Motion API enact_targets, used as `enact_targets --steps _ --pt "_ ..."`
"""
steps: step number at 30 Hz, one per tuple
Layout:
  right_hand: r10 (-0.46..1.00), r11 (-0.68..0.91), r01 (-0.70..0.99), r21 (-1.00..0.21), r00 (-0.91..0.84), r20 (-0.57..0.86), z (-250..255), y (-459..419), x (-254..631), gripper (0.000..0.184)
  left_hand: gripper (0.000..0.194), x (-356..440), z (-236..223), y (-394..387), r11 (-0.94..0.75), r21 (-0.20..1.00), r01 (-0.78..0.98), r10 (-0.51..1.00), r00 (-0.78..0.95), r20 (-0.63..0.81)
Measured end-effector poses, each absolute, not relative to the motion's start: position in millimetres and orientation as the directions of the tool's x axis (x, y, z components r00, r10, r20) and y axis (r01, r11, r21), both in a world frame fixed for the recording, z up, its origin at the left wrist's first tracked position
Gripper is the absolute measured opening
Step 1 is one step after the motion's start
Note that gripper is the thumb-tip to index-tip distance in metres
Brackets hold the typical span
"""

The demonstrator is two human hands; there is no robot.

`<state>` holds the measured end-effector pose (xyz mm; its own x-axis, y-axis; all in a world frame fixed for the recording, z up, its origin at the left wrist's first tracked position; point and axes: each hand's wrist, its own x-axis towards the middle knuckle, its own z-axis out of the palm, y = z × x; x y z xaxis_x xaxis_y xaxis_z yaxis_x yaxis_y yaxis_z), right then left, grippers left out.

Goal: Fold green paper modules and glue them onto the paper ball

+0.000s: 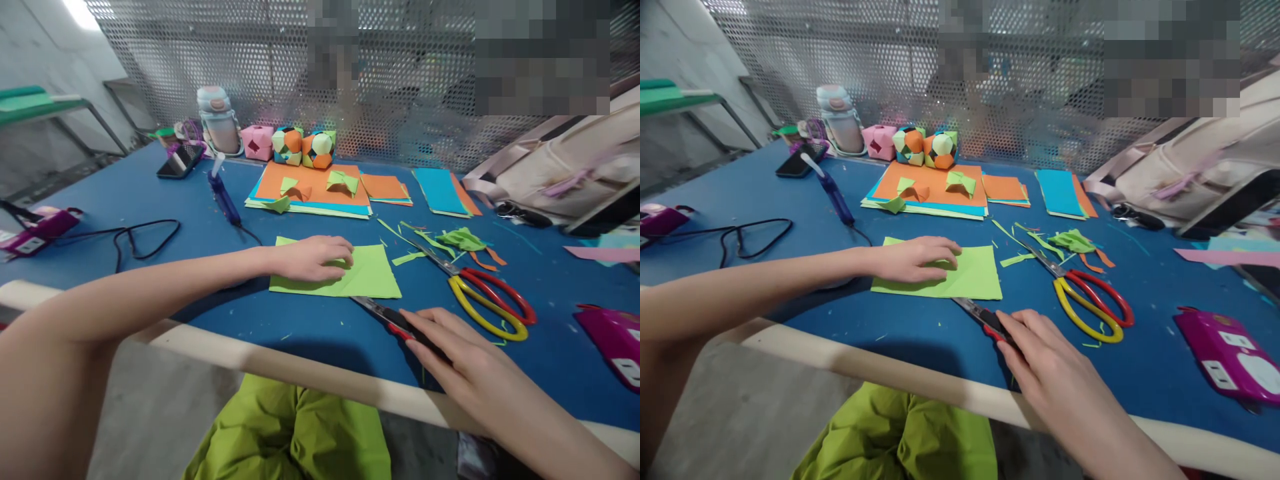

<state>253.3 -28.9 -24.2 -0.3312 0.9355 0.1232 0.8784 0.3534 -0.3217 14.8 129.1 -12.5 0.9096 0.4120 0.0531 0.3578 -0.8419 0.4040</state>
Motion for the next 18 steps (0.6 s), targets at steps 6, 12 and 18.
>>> enact_targets --steps 6,12,18 --pt "0.94 0.339 0.889 -0.308 -0.304 0.157 -26 -30 258 0.034 0.047 -13 -4 135 -0.819 0.384 0.426 0.469 0.883 0.022" --pt "0.935 0.346 0.895 -0.282 -0.303 0.186 -25 -28 247 0.031 0.042 -40 -15 140 -0.915 0.209 0.346 0.348 0.937 -0.028" --pt "0.919 0.362 0.906 -0.219 -0.308 0.245 -26 -26 232 0.031 0.045 -44 -24 141 -0.923 0.153 0.353 0.345 0.935 -0.08"
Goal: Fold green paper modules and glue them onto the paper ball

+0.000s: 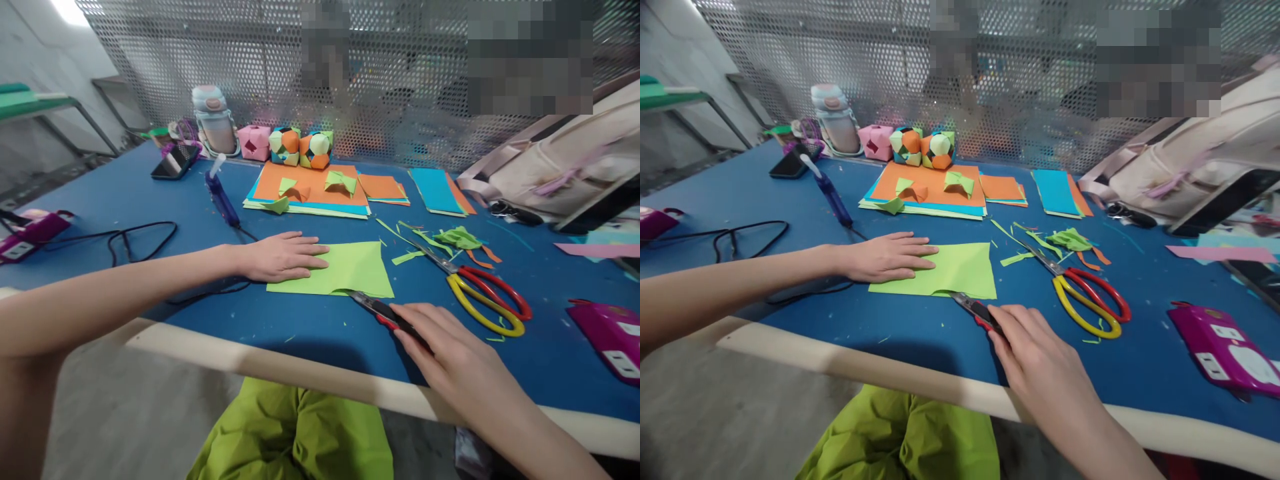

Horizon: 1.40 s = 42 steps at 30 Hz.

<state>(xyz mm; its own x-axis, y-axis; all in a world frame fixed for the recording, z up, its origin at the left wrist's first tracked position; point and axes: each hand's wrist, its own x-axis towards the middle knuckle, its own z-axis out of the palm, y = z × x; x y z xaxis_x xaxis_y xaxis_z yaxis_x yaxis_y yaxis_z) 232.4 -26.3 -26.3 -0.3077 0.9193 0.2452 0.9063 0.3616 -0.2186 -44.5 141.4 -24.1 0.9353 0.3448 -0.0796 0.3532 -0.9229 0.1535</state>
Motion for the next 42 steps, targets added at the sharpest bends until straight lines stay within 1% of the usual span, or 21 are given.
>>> enact_targets --steps 4,8,11,15,21,32,39,42 --pt "0.916 0.359 0.916 -0.181 -0.309 0.255 -26 -30 234 0.033 0.044 -43 -24 140 -0.917 0.151 0.368 0.361 0.93 -0.072" --pt "0.909 0.361 0.919 -0.158 -0.309 0.281 -26 -40 240 0.034 0.042 -44 -26 140 -0.912 0.192 0.363 0.365 0.931 -0.025" --pt "0.902 0.377 0.912 -0.163 -0.321 0.288 -26 -45 237 0.033 0.042 -46 -28 141 -0.916 0.214 0.339 0.349 0.937 0.009" --pt "0.901 0.38 0.913 -0.148 -0.33 0.282 -26 -42 223 0.031 0.043 -47 -31 142 -0.924 0.207 0.321 0.335 0.942 0.034" --pt "0.885 0.411 0.904 -0.12 -0.364 0.291 -24 -34 206 0.03 0.046 -47 -32 142 -0.931 0.164 0.326 0.329 0.944 -0.006" --pt "0.888 0.405 0.907 -0.115 -0.36 0.284 -24 -31 200 0.032 0.047 -47 -32 141 -0.922 0.187 0.339 0.338 0.941 -0.039" --pt "0.857 0.445 0.89 -0.099 -0.391 0.336 -27 -30 199 0.033 0.048 -46 -29 138 -0.917 0.174 0.358 0.349 0.934 -0.08" --pt "0.851 0.452 0.888 -0.085 -0.401 0.34 -27 -29 198 0.032 0.048 -45 -28 138 -0.916 0.173 0.361 0.353 0.933 -0.075"
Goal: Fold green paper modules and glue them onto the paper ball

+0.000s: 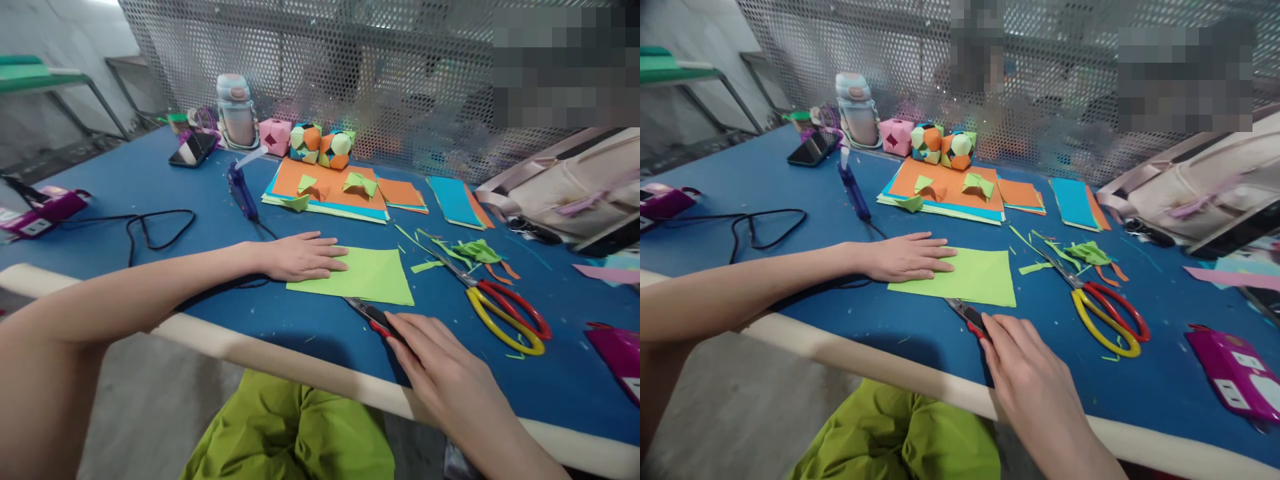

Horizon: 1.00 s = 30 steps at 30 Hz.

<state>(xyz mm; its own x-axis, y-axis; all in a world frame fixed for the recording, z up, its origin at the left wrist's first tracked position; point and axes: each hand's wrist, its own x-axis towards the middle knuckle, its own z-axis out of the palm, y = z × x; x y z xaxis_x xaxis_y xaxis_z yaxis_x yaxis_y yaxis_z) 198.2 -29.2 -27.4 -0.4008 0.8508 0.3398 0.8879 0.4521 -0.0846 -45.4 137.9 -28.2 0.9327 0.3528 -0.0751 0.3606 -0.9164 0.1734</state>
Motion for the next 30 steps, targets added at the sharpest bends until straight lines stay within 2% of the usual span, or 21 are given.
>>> enact_targets --steps 7,14,30 --pt "0.836 0.48 0.873 -0.084 -0.426 0.347 -28 -27 196 0.033 0.047 -46 -30 139 -0.917 0.179 0.357 0.351 0.934 -0.068" --pt "0.827 0.5 0.861 -0.094 -0.443 0.345 -30 -25 192 0.033 0.046 -46 -33 140 -0.919 0.211 0.332 0.339 0.941 -0.003" --pt "0.804 0.542 0.836 -0.087 -0.486 0.342 -30 -21 178 0.033 0.047 -45 -29 136 -0.918 0.171 0.358 0.354 0.934 -0.056"
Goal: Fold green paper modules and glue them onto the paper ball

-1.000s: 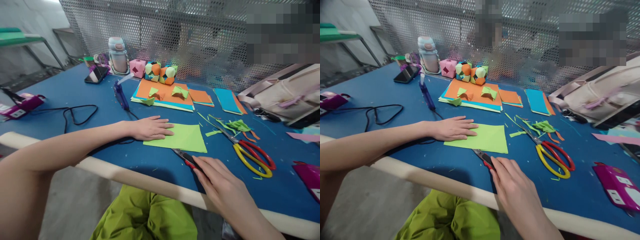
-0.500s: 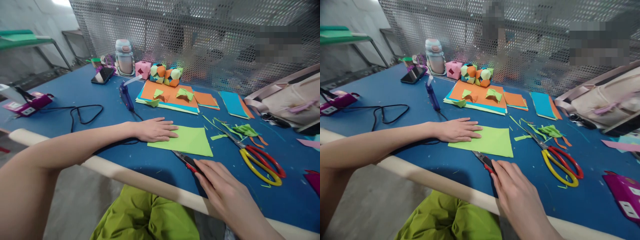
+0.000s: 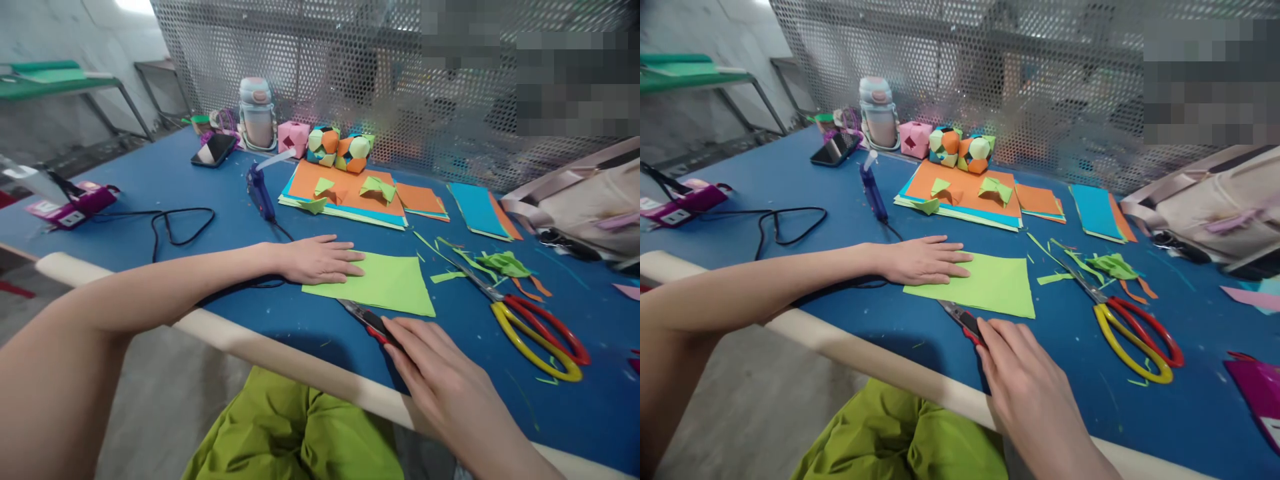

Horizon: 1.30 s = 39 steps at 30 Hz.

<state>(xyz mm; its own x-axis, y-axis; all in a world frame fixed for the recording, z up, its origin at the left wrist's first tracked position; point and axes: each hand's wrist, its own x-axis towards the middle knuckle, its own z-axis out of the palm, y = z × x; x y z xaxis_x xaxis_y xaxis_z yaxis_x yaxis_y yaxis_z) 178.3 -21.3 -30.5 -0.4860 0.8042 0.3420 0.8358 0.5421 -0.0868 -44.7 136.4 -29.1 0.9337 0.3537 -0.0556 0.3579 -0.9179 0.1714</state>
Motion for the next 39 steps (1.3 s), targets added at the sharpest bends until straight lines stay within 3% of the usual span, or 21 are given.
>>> enact_targets --steps 7,21,27,39 --pt "0.795 0.556 0.826 -0.096 -0.494 0.353 -30 -19 171 0.032 0.048 -44 -30 136 -0.913 0.172 0.37 0.364 0.929 -0.07" --pt "0.785 0.577 0.812 -0.087 -0.522 0.334 -29 -15 152 0.032 0.042 -45 -36 139 -0.894 0.287 0.344 0.369 0.928 0.039" --pt "0.766 0.602 0.794 -0.081 -0.546 0.338 -30 -13 147 0.032 0.044 -45 -38 140 -0.91 0.26 0.323 0.345 0.938 0.042" --pt "0.782 0.606 0.762 -0.228 -0.519 0.344 -17 -20 176 0.026 0.045 -45 -33 137 -0.902 0.243 0.356 0.368 0.93 0.004"
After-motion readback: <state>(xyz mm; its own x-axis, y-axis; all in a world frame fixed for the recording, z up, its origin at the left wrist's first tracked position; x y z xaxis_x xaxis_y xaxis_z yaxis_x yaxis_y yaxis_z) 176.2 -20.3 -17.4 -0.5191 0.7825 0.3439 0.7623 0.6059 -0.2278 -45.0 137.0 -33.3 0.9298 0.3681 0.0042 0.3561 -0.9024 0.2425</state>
